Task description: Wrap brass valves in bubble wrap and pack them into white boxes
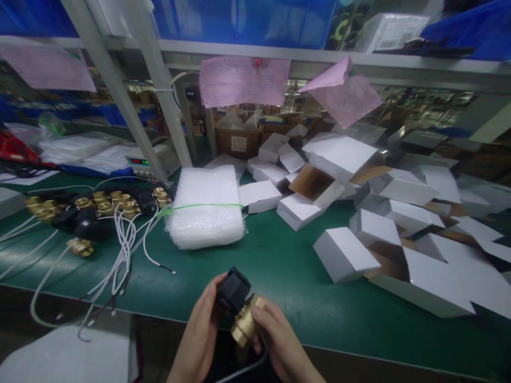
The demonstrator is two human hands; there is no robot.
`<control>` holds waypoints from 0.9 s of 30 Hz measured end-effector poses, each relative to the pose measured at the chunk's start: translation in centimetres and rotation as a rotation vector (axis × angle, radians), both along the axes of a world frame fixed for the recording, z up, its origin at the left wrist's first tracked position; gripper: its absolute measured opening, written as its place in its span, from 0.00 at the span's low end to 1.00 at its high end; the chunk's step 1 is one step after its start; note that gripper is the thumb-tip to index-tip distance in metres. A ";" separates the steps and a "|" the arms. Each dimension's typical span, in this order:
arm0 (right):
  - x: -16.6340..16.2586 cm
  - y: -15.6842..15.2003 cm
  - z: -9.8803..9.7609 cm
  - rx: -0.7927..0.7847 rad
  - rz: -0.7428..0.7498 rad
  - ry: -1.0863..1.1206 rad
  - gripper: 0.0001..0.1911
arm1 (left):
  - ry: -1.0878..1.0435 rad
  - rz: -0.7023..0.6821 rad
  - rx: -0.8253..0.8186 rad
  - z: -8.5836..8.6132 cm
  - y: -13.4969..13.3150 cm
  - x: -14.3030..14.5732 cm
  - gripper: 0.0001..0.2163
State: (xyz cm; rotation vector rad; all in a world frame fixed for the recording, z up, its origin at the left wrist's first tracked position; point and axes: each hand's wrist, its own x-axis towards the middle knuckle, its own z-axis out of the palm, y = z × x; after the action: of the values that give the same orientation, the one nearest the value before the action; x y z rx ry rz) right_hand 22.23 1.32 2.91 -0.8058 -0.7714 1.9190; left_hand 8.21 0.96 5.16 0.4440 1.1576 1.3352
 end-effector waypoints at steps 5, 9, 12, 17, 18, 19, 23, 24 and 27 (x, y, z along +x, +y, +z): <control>1.5 0.6 2.3 0.424 0.000 -0.512 0.10 | 0.274 -0.143 0.150 1.3 -0.3 -1.8 0.32; 1.7 0.6 2.9 0.712 0.013 -0.716 0.07 | 0.576 -0.271 0.151 1.3 0.1 -3.1 0.30; 2.3 0.7 3.8 0.731 0.062 -0.749 0.07 | 0.561 -0.315 0.083 0.9 -0.1 -3.4 0.27; 4.5 2.3 4.7 0.722 0.241 -0.638 0.11 | 0.268 -0.110 0.021 2.3 -1.8 -1.9 0.23; 4.6 2.5 4.3 0.734 0.196 -0.639 0.12 | 0.169 -0.067 -0.012 2.8 -2.0 -1.5 0.23; 4.5 2.7 3.7 0.742 0.124 -0.654 0.15 | 0.072 -0.043 -0.052 3.2 -2.2 -1.3 0.23; 2.5 1.3 1.2 0.708 0.093 -0.666 0.20 | -0.089 -0.034 -0.145 3.7 -1.9 -1.5 0.31; 2.1 0.7 1.3 0.694 0.181 -0.660 0.19 | -0.011 -0.005 -0.114 3.6 -1.6 -1.8 0.31; 2.4 -0.6 3.7 0.613 0.433 -0.595 0.17 | 0.477 0.102 0.064 3.6 -1.1 -2.1 0.22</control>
State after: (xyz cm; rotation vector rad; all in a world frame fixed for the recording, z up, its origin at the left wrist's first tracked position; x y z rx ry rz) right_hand 24.66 0.75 6.62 -0.8604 -1.9149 1.6285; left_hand 6.15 -0.18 8.79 0.7881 1.5471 1.3980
